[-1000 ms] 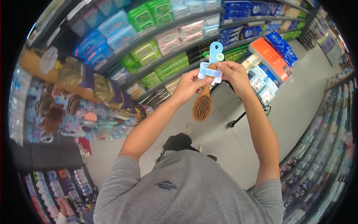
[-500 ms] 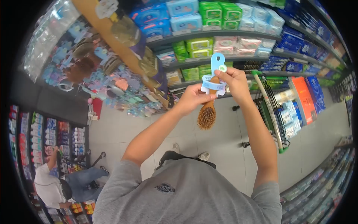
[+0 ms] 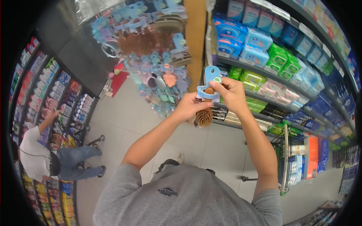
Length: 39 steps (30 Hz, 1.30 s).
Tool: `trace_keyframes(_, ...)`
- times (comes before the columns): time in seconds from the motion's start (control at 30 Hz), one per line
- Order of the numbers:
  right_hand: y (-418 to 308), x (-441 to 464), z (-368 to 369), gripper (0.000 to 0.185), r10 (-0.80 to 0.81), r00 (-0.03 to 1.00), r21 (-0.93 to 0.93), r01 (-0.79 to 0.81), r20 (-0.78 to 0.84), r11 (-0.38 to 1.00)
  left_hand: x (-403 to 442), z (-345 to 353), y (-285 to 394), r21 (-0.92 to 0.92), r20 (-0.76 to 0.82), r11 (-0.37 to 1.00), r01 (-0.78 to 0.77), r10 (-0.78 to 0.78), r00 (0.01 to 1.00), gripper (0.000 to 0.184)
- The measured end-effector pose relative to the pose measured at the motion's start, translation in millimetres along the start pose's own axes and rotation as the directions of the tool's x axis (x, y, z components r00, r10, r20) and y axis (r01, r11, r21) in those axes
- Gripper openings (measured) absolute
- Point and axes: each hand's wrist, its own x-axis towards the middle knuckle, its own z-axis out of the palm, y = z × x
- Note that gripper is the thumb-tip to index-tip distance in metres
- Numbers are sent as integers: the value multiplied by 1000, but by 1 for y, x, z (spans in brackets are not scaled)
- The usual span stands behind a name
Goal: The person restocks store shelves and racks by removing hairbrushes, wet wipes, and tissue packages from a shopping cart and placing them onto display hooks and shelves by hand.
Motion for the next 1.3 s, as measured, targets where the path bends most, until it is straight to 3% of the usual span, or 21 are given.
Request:
trace_keyframes(0.17, -25, 47, 70, 23, -50, 996, -43, 53, 69, 998, -12, -79, 13, -6, -74, 996, -84, 83, 994, 23)
trace_keyframes(0.3, -29, 84, 129, 23, -104, 993, 46, 101, 61, 994, -16, -132, 28, -22, -172, 990, -142, 136, 976, 21)
trace_keyframes(0.43, -27, 121, 181, 24, -138, 990, 115, 140, -30, 983, -8, -179, 47, -90, -215, 961, -263, 239, 947, 21)
trace_keyframes(0.5, -31, 138, 203, 26, -116, 979, 287, 161, -170, 944, -1, -198, 61, -41, -272, 959, -282, 261, 926, 21)
trace_keyframes(0.63, -50, 164, 230, 27, -148, 931, 238, 235, -334, 942, 12, -217, 98, 58, -276, 947, -317, 320, 906, 22)
trace_keyframes(0.7, -69, 172, 236, 26, -137, 926, 254, 235, -351, 938, 23, -223, 113, 12, -265, 931, -364, 354, 897, 22)
trace_keyframes(0.77, -84, 186, 239, 26, -207, 852, 215, 344, -482, 914, 30, -227, 133, 34, -230, 915, -402, 398, 888, 23)
trace_keyframes(0.9, -108, 207, 238, 26, -134, 819, 268, 330, -558, 905, 42, -234, 163, 174, -193, 883, -435, 464, 864, 20)
trace_keyframes(1.1, -117, 233, 237, 23, -14, 775, 288, 252, -632, 924, 68, -240, 165, 7, -140, 890, -456, 453, 881, 19)
trace_keyframes(1.17, -119, 233, 237, 22, 122, 809, 416, 160, -576, 895, 73, -239, 162, 1, -159, 901, -433, 428, 890, 19)
trace_keyframes(1.3, -105, 237, 241, 27, 184, 821, 414, 69, -541, 908, 82, -245, 139, -27, -193, 928, -372, 361, 913, 17)
